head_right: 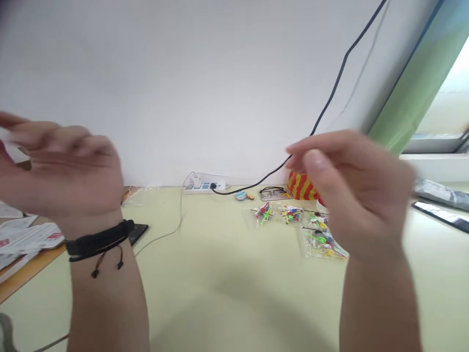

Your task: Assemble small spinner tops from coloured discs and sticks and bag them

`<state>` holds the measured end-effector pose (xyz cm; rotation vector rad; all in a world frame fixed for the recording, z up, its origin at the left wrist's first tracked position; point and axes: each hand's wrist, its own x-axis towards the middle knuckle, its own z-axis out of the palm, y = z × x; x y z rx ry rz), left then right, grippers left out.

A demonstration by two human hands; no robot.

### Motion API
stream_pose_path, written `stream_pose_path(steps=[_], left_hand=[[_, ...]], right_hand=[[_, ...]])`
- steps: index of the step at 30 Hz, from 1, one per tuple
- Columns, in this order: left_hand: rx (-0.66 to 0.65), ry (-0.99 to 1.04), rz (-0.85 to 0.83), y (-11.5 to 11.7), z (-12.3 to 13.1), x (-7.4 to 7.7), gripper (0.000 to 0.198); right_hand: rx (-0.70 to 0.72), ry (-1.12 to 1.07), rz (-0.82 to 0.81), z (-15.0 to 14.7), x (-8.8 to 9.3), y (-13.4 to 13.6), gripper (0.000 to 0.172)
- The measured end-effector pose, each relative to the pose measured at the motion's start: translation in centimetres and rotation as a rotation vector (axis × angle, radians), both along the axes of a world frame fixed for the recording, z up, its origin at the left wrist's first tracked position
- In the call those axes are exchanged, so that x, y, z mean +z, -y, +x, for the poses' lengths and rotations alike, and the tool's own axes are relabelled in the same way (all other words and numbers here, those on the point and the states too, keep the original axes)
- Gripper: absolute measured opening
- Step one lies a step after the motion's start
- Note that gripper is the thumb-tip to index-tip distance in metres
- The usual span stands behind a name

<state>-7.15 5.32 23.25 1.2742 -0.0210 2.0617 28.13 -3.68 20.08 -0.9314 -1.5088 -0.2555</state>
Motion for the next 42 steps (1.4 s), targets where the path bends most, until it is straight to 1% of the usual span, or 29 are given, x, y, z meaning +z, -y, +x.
stream_pose_path(steps=[1, 2, 4, 5, 6, 7, 8, 10, 11, 13, 15, 17, 20, 23, 25, 27, 29, 32, 34, 37, 39, 42], left_hand=[[0.018, -0.040, -0.009, -0.4, 0.8, -0.2, 0.045], [0.082, -0.099, 0.004, -1.2, 1.6, -0.7, 0.041], [0.475, -0.509, 0.005, -3.7, 3.0, -2.1, 0.029], [0.622, -0.681, -0.017, -5.1, 3.4, -3.1, 0.024], [0.696, -0.838, -0.050, -6.4, 3.6, -4.3, 0.024], [0.724, -0.961, -0.080, -7.6, 3.5, -5.6, 0.026], [0.713, -1.067, -0.115, -8.6, 3.2, -7.0, 0.028], [0.650, -1.250, -0.200, -10.0, 2.2, -9.8, 0.034], [0.619, -1.301, -0.260, -10.5, 1.6, -11.1, 0.036], [0.528, -1.325, -0.415, -11.1, 0.5, -13.2, 0.036], [0.467, -1.337, -0.467, -11.3, -0.2, -14.6, 0.039], [0.407, -1.343, -0.490, -11.4, -0.2, -15.5, 0.040], [0.317, -1.343, -0.500, -11.4, 0.8, -16.4, 0.041], [0.235, -1.368, -0.496, -11.3, 2.3, -17.6, 0.043], [0.193, -1.409, -0.501, -11.1, 3.3, -18.6, 0.045], [0.137, -1.458, -0.510, -10.8, 4.2, -19.6, 0.049], [0.043, -1.506, -0.516, -10.4, 5.0, -20.6, 0.057], [-0.079, -1.539, -0.515, -10.1, 5.7, -21.5, 0.070], [-0.122, -1.531, -0.511, -10.2, 5.9, -21.9, 0.068], [-0.152, -1.500, -0.512, -10.6, 5.9, -22.0, 0.051], [-0.151, -1.470, -0.521, -10.7, 5.8, -21.9, 0.042], [-0.126, -1.422, -0.535, -10.8, 5.5, -21.4, 0.040]], right_hand=[[0.039, 0.036, -0.084, -0.4, -0.4, -1.1, 0.019], [0.078, 0.116, -0.216, -0.7, -1.1, -2.5, 0.018], [0.124, 0.291, -0.541, -0.6, -3.4, -5.6, 0.020], [0.120, 0.352, -0.689, -0.3, -4.8, -7.2, 0.022], [0.095, 0.406, -0.820, 0.1, -6.4, -8.7, 0.024], [0.035, 0.445, -0.943, 0.4, -8.1, -10.1, 0.024], [-0.060, 0.465, -1.029, 0.8, -9.6, -11.2, 0.026], [-0.136, 0.462, -1.076, 1.2, -12.3, -12.9, 0.034], [-0.161, 0.458, -1.089, 1.2, -13.4, -13.4, 0.037], [-0.200, 0.450, -1.105, 1.0, -15.0, -14.1, 0.037], [-0.214, 0.442, -1.109, 0.4, -16.3, -14.6, 0.034], [-0.202, 0.430, -1.104, -0.2, -17.4, -15.0, 0.032], [-0.141, 0.392, -1.074, -1.1, -18.8, -15.6, 0.040], [-0.038, 0.339, -1.029, -2.0, -19.6, -16.0, 0.051], [0.055, 0.302, -0.993, -2.6, -19.6, -16.2, 0.052], [0.158, 0.265, -0.949, -3.1, -19.2, -16.4, 0.049], [0.251, 0.224, -0.906, -3.6, -18.6, -16.5, 0.046], [0.347, 0.162, -0.867, -4.0, -17.5, -16.4, 0.043], [0.378, 0.126, -0.871, -4.1, -17.0, -16.2, 0.043], [0.386, 0.079, -0.924, -4.1, -16.7, -16.0, 0.044], [0.366, 0.046, -0.982, -4.1, -16.9, -15.8, 0.044], [0.321, -0.001, -1.105, -4.0, -17.4, -15.5, 0.050]])
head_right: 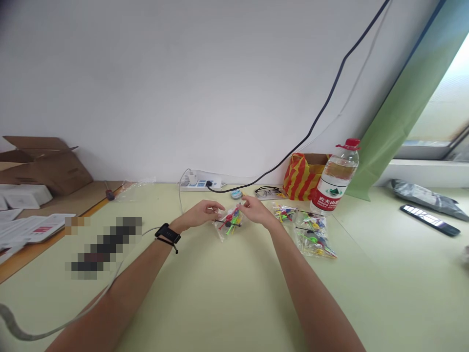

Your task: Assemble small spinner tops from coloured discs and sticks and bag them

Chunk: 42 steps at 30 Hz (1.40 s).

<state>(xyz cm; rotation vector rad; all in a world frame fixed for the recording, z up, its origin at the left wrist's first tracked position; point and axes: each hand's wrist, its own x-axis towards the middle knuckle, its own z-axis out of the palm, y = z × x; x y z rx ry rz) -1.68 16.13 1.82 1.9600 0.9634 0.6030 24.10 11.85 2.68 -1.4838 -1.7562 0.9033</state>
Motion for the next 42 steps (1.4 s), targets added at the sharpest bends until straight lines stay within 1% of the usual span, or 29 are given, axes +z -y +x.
stream_pose_path(steps=[2, 4, 7, 10, 14, 17, 19, 21, 23, 25, 28, 32, 34, 38, 42], left_hand=[[0.021, 0.013, 0.013, 0.0, -0.2, 0.4, 0.041], [0.030, 0.010, 0.020, 0.1, -0.3, 0.8, 0.044], [0.018, -0.020, 0.008, 0.3, -0.5, 1.3, 0.048], [-0.012, -0.065, -0.030, 0.5, -1.0, 1.7, 0.054], [-0.086, -0.149, -0.122, 0.6, -1.8, 2.0, 0.057], [-0.149, -0.208, -0.166, 0.5, -2.1, 2.1, 0.056], [-0.181, -0.234, -0.162, 0.5, -2.2, 2.1, 0.055], [-0.214, -0.273, -0.129, 0.5, -2.3, 2.2, 0.059], [-0.260, -0.307, -0.085, 0.5, -2.2, 2.1, 0.062], [-0.280, -0.308, -0.072, 0.6, -2.1, 2.0, 0.060], [-0.226, -0.299, -0.081, 0.5, -1.8, 1.6, 0.054], [-0.124, -0.318, -0.044, 0.4, -1.5, 1.2, 0.051], [-0.096, -0.322, -0.033, 0.5, -1.4, 1.2, 0.048], [-0.095, -0.323, -0.048, 0.8, -1.2, 1.4, 0.039], [-0.064, -0.291, -0.032, 0.8, -1.1, 1.4, 0.033]], right_hand=[[-0.013, -0.003, -0.083, 0.0, -0.5, 0.2, 0.057], [0.001, -0.019, -0.130, -0.1, -0.9, 0.3, 0.059], [0.035, -0.061, -0.117, -0.2, -1.1, 0.3, 0.057], [0.060, -0.105, -0.033, -0.4, -0.9, 0.0, 0.052], [0.104, -0.149, 0.104, -0.7, -0.1, -0.3, 0.045], [0.106, -0.165, 0.198, -1.0, 0.6, -0.2, 0.045], [0.101, -0.172, 0.242, -1.2, 1.3, -0.1, 0.046], [0.093, -0.176, 0.284, -1.3, 2.0, 0.2, 0.046], [0.083, -0.181, 0.337, -1.4, 2.8, 0.6, 0.043], [0.068, -0.182, 0.395, -1.4, 3.4, 0.9, 0.041], [-0.009, -0.147, 0.455, -0.9, 3.9, 0.8, 0.034], [-0.176, -0.061, 0.471, 1.2, 3.6, -0.2, 0.013], [-0.237, -0.036, 0.450, 2.8, 3.1, -0.7, 0.014], [-0.332, 0.051, 0.366, 5.9, 1.6, -1.1, 0.021], [-0.423, 0.160, 0.329, 7.6, 0.6, -1.0, 0.024]])
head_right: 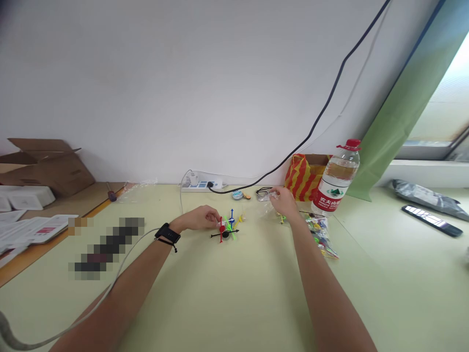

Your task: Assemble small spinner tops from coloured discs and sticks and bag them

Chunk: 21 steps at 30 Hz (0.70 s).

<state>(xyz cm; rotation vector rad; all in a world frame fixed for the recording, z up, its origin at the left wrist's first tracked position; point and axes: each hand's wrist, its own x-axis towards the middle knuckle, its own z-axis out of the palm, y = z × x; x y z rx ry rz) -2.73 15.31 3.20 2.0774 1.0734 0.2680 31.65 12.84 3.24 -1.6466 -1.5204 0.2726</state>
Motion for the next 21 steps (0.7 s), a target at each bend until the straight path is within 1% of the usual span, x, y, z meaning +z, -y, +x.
stream_pose_path(steps=[2, 4, 6, 8, 10, 12, 15, 17, 18, 21], left_hand=[[0.022, 0.015, 0.024, -0.1, 0.1, -0.1, 0.030], [0.036, 0.027, 0.049, -0.1, 0.2, 0.0, 0.029], [0.045, 0.039, 0.075, 0.0, 0.3, 0.2, 0.030], [0.055, 0.050, 0.099, 0.0, 0.2, 0.6, 0.032], [0.063, 0.060, 0.110, 0.0, -0.1, 1.0, 0.034], [0.070, 0.071, 0.109, -0.1, -0.6, 1.4, 0.034], [0.106, 0.108, 0.109, -0.3, -1.6, 2.0, 0.032], [0.148, 0.147, 0.103, -0.5, -2.4, 2.4, 0.030], [0.169, 0.171, 0.096, -0.6, -2.7, 2.6, 0.029], [0.223, 0.263, 0.068, -0.7, -3.4, 3.3, 0.028]], right_hand=[[-0.020, 0.039, 0.018, -0.2, 0.1, -0.1, 0.025], [0.031, 0.068, 0.042, -1.2, 0.4, -0.2, 0.024], [0.157, 0.086, 0.054, -3.1, 0.7, -0.1, 0.022], [0.325, 0.096, 0.050, -5.4, 0.7, 0.3, 0.022], [0.467, 0.106, 0.029, -7.7, 0.2, 0.8, 0.024], [0.562, 0.125, 0.003, -9.7, -0.6, 1.4, 0.028], [0.649, 0.177, -0.048, -11.5, -1.9, 2.1, 0.040], [0.680, 0.214, -0.084, -11.8, -2.5, 2.3, 0.043], [0.693, 0.230, -0.102, -11.9, -2.6, 2.4, 0.040], [0.745, 0.275, -0.159, -11.6, -2.5, 2.2, 0.022]])
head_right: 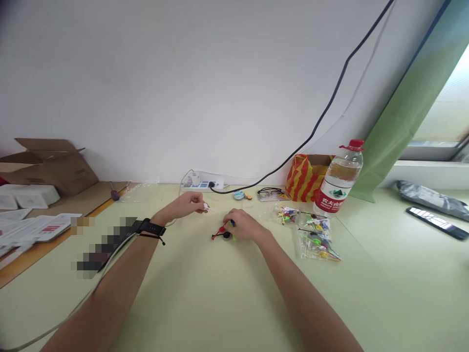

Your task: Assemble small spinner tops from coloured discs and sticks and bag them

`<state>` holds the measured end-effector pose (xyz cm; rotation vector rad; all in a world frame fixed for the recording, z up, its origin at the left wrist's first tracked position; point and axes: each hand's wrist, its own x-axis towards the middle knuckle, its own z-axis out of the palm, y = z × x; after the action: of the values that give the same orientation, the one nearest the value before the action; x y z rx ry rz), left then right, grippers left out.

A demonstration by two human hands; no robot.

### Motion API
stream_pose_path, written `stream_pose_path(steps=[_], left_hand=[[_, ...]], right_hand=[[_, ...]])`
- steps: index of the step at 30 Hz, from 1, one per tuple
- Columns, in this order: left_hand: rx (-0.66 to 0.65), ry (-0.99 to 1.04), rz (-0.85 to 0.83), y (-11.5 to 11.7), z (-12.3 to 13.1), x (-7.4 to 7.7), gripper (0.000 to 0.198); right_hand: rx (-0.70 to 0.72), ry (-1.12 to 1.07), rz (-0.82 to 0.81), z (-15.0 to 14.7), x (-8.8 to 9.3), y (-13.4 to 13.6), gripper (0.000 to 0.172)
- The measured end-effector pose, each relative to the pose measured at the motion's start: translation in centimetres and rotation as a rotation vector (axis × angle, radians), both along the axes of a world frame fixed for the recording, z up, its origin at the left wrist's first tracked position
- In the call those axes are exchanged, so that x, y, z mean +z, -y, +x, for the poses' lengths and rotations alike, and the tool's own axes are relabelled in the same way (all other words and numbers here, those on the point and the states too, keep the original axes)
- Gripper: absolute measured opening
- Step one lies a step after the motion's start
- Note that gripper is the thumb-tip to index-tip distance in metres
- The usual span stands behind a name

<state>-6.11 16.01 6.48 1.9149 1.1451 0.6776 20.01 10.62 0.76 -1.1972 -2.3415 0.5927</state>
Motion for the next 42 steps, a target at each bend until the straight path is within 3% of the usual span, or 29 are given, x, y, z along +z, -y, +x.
stream_pose_path(steps=[7, 14, 17, 21, 23, 25, 33, 38, 42], left_hand=[[0.005, 0.114, -0.070, 0.6, 0.1, 0.8, 0.029], [-0.087, 0.005, -0.065, 0.9, -0.1, 0.8, 0.035], [-0.121, -0.025, -0.067, 1.2, -0.1, 1.4, 0.035], [-0.181, -0.033, -0.040, 2.0, 0.2, 2.7, 0.035], [-0.190, -0.033, -0.023, 2.4, 0.3, 3.2, 0.035], [-0.187, -0.024, -0.009, 2.5, 0.4, 3.4, 0.035], [-0.149, 0.097, -0.083, 2.4, 1.1, 1.3, 0.031], [-0.165, 0.115, -0.150, 2.1, 1.5, 0.0, 0.028], [-0.173, 0.080, -0.102, 1.6, 1.1, -0.9, 0.026]], right_hand=[[0.140, 0.090, -0.146, 0.5, 2.4, 0.6, 0.013], [0.192, 0.093, -0.282, 1.9, 5.1, 2.1, 0.009], [0.082, 0.003, -0.212, 1.3, 5.5, 2.2, 0.010], [-0.098, -0.255, -0.127, -1.7, 5.3, 1.5, 0.033], [-0.068, -0.509, -0.233, -3.6, 5.0, 0.8, 0.025], [-0.052, -0.585, -0.271, -5.0, 4.7, 0.0, 0.014], [-0.068, -0.659, -0.331, -5.3, 3.2, -0.7, 0.014], [-0.095, -0.554, -0.320, -5.0, 2.8, -0.4, 0.013], [-0.155, -0.396, -0.260, -5.1, 2.1, -0.8, 0.012]])
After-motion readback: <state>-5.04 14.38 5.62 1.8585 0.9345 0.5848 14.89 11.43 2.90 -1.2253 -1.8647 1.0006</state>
